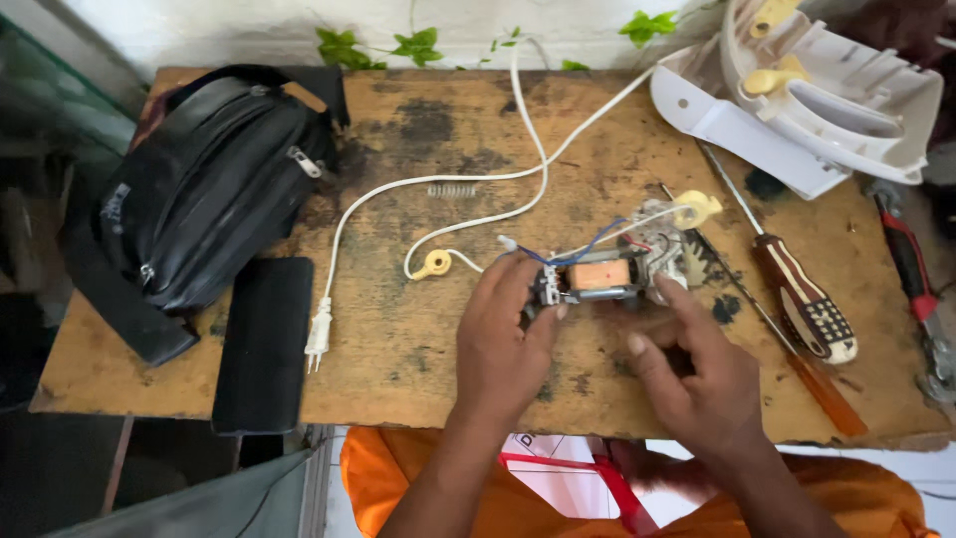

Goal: The person works on a small electric motor assembly placed on a wooden workbench. They use their hands to manipulate the motor's internal components, specifically adjusting the brushes and wires connected to the commutator. The person repeatedly rotates the motor shaft and checks the connections throughout the process.

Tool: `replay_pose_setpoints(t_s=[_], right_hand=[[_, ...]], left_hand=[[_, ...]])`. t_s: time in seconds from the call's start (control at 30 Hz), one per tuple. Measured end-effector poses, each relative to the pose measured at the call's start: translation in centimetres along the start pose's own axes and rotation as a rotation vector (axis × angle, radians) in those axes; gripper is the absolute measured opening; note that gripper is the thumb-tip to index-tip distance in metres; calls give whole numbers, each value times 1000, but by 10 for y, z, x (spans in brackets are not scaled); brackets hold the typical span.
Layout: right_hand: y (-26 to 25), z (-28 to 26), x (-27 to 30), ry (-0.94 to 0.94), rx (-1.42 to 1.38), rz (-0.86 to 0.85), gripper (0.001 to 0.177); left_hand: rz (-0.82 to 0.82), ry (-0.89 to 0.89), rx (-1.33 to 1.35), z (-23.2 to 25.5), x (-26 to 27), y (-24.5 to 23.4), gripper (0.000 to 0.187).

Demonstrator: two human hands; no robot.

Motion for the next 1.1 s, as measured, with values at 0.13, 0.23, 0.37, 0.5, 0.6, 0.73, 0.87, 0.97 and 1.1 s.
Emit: replay_pose_setpoints(t_s=[0.13,0.23,0.37,0.5,0.6,0.73,0.87,0.97,1.1], right_hand=[[-10,2,-3,5,-238,-12,60],[-17,9,-6,17,-372,11,58],[-26,8,-8,59,-474,-72,60],[-30,5,-11,89,-296,-141,65],[-27,7,-15,34,-231,-155,64],[-23,19,-18,90,-235,-127,57],[-25,16,-25,-28,-251,-2,42],[-26,16,-31,-106,-289,92,29],[-25,18,-32,-86,-329,103,23]], left_hand=[[21,70,4,0,1,1,46],[-21,9,-16,2,0,1,51],[-9,-16,-37,-9,0,5,52],[-17,-85,-42,-5,0,5,53],[8,-52,-19,-5,1,5,51],[-3,-139,2,-9,1,7,54],[85,18,28,-7,3,6,48],[131,56,91,-4,3,4,47],[98,36,102,-2,1,4,49]])
Point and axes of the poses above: each hand's wrist, its own x-axis away from the middle knuckle, its own y-axis out of the palm, z = x × y, the point moved 4 cm from there along -x, towards the middle knuckle, and after that the axes turned 6 degrees about y, right-handed, at the moved point
